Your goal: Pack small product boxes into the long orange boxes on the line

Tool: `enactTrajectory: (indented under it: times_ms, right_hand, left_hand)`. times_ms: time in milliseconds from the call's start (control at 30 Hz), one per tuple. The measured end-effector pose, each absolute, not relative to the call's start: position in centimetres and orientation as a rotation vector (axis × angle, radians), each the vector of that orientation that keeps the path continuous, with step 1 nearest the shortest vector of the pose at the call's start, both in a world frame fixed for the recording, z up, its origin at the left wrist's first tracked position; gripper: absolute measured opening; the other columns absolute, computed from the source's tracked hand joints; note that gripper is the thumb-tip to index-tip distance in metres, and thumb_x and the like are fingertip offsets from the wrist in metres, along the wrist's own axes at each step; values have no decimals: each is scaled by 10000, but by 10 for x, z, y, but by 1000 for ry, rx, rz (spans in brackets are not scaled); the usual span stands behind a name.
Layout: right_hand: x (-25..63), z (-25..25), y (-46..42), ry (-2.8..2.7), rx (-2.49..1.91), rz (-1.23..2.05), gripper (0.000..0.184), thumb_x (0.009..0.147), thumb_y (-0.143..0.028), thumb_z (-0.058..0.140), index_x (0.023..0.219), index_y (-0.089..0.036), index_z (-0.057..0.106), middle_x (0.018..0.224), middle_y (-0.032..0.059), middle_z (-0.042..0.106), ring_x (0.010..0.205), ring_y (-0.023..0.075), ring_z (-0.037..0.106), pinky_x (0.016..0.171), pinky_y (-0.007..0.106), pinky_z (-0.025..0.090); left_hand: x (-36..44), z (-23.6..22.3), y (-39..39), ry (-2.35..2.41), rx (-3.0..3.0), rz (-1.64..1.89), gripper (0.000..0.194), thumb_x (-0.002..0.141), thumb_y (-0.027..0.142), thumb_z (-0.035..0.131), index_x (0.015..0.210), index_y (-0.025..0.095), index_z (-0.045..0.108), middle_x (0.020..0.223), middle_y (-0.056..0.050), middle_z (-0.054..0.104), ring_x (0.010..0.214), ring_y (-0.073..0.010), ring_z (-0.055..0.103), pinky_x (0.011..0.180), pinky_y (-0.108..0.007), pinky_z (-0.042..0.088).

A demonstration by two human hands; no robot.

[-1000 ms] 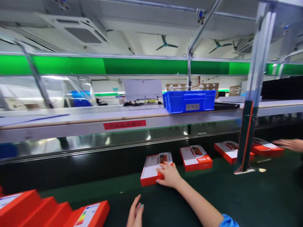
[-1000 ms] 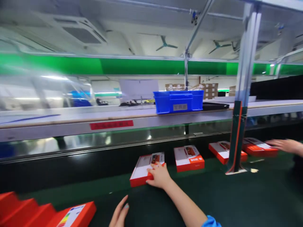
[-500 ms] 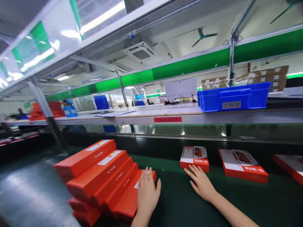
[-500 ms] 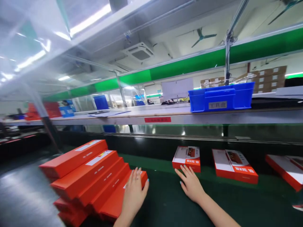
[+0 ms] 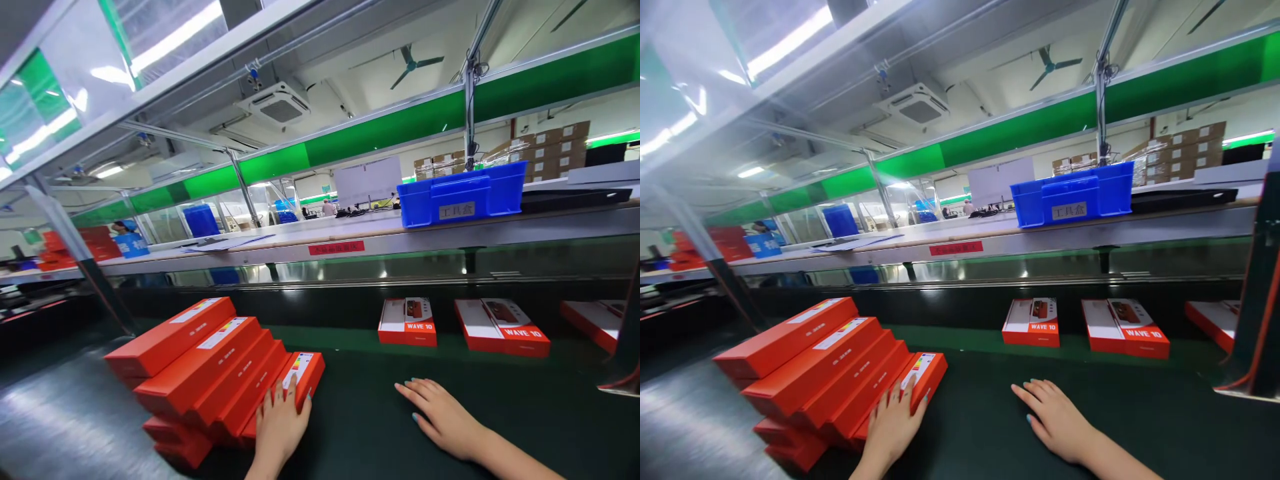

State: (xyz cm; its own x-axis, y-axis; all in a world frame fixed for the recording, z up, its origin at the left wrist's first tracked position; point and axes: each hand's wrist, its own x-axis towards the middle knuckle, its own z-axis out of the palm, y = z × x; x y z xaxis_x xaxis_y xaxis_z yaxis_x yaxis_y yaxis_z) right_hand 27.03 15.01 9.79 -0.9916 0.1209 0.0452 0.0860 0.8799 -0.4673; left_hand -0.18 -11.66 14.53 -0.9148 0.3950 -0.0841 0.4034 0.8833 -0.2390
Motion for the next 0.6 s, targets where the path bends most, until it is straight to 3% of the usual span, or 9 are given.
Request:
enactTrajectory:
  times_ms: [133, 267, 333, 500, 600]
  right_hand:
    - [276, 102, 146, -2991, -150, 721, 652, 1011, -307, 382, 1631, -412, 212, 1583, -8, 402, 1480, 187, 353, 1285, 452, 241]
    - [283, 104, 143, -2988, -143, 727, 636, 1014, -303, 379, 1632, -372, 244, 1587, 18, 396, 1477, 203, 353, 1280, 465, 245]
    - [286, 104, 142, -2993, -161, 728, 635, 1013, -310, 386, 1630, -372, 249, 1588, 13, 395, 1474, 197, 354, 1280, 455, 248]
    - [289, 104, 141, -2993, -190, 723, 648, 1003, -320, 407, 1626, -393, 246, 1584, -13, 400, 1466, 183, 362, 1276, 431, 263]
    - [288, 106, 141, -3000, -185, 717, 647, 997, -302, 401, 1627, -366, 265, 1585, 4, 402, 1470, 199, 360, 1278, 450, 254]
  left_hand:
    - [-10, 145, -120, 3017, 740, -221, 711, 998, 492, 287, 1629, 166, 285, 1628, -146, 309, 1455, -372, 330, 1164, -476, 299]
    - [-33, 145, -118, 2936, 781, 14, 738, 986, 537, 346, 1560, 75, 387, 1539, -189, 375, 1419, -327, 362, 1199, -364, 211]
    - [-43, 147, -116, 2894, 766, 56, 715, 994, 519, 344, 1522, 43, 423, 1493, -208, 428, 1409, -324, 377, 1195, -361, 202]
    - [-54, 166, -104, 2818, 769, 21, 627, 919, 523, 509, 1223, -17, 606, 1266, -275, 575, 1237, -391, 528, 1068, -408, 363]
    - [-60, 177, -87, 2726, 702, -5, 700, 853, 575, 606, 1246, -4, 581, 1314, -284, 569, 1215, -368, 577, 984, -376, 445]
